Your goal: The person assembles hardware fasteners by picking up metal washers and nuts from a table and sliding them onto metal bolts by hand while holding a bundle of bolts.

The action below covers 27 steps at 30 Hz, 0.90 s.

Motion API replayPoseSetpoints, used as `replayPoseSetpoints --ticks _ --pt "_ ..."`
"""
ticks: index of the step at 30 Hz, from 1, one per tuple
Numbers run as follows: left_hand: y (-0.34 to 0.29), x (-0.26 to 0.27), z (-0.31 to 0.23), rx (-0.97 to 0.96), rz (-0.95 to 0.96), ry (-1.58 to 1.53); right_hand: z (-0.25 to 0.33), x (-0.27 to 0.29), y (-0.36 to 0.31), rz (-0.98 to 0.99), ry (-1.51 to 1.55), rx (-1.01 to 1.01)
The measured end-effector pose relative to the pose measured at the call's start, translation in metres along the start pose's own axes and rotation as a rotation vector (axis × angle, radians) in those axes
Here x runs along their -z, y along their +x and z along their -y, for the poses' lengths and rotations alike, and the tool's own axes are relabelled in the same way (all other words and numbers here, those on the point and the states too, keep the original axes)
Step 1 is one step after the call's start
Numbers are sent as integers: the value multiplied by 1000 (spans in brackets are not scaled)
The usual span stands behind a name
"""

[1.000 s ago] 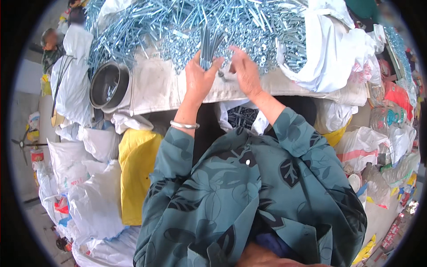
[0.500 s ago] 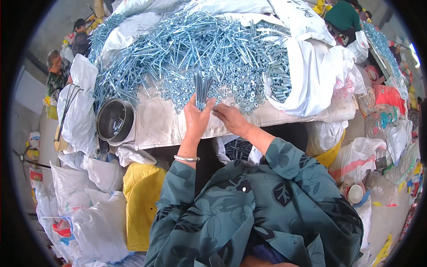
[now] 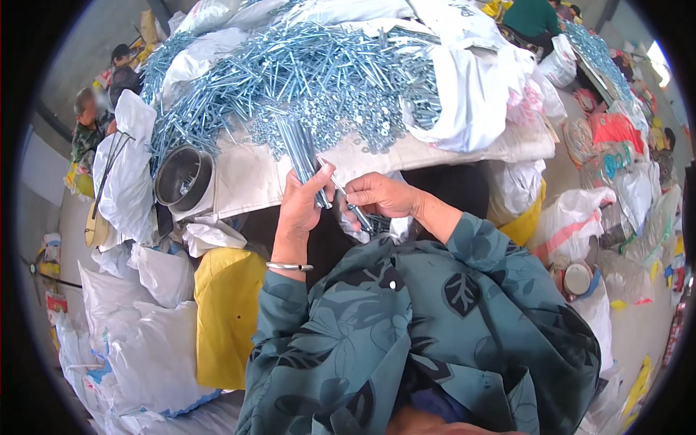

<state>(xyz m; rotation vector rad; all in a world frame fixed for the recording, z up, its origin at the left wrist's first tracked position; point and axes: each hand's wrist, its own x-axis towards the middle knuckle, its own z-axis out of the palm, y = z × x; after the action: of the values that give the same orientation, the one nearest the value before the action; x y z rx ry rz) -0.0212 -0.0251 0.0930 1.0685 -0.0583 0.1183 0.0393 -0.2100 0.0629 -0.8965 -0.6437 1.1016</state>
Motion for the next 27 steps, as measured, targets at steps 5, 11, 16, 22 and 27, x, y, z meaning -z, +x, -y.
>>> replayPoseSetpoints --ticks 5,11,16,22,27 --pt "-26 -9 9 -88 -84 55 6 -24 -18 -34 -259 -22" --pt "-32 -18 26 -110 -199 245 -10 -31 -25 -324 -910 123" --pt "-36 -25 44 -105 -254 309 -39 -5 -38 -396 -1048 134" --pt "-32 -11 50 -29 -237 297 -73 32 -49 -520 -1217 247" --pt "-30 -16 65 91 -124 240 -21 28 -29 -570 -525 329"
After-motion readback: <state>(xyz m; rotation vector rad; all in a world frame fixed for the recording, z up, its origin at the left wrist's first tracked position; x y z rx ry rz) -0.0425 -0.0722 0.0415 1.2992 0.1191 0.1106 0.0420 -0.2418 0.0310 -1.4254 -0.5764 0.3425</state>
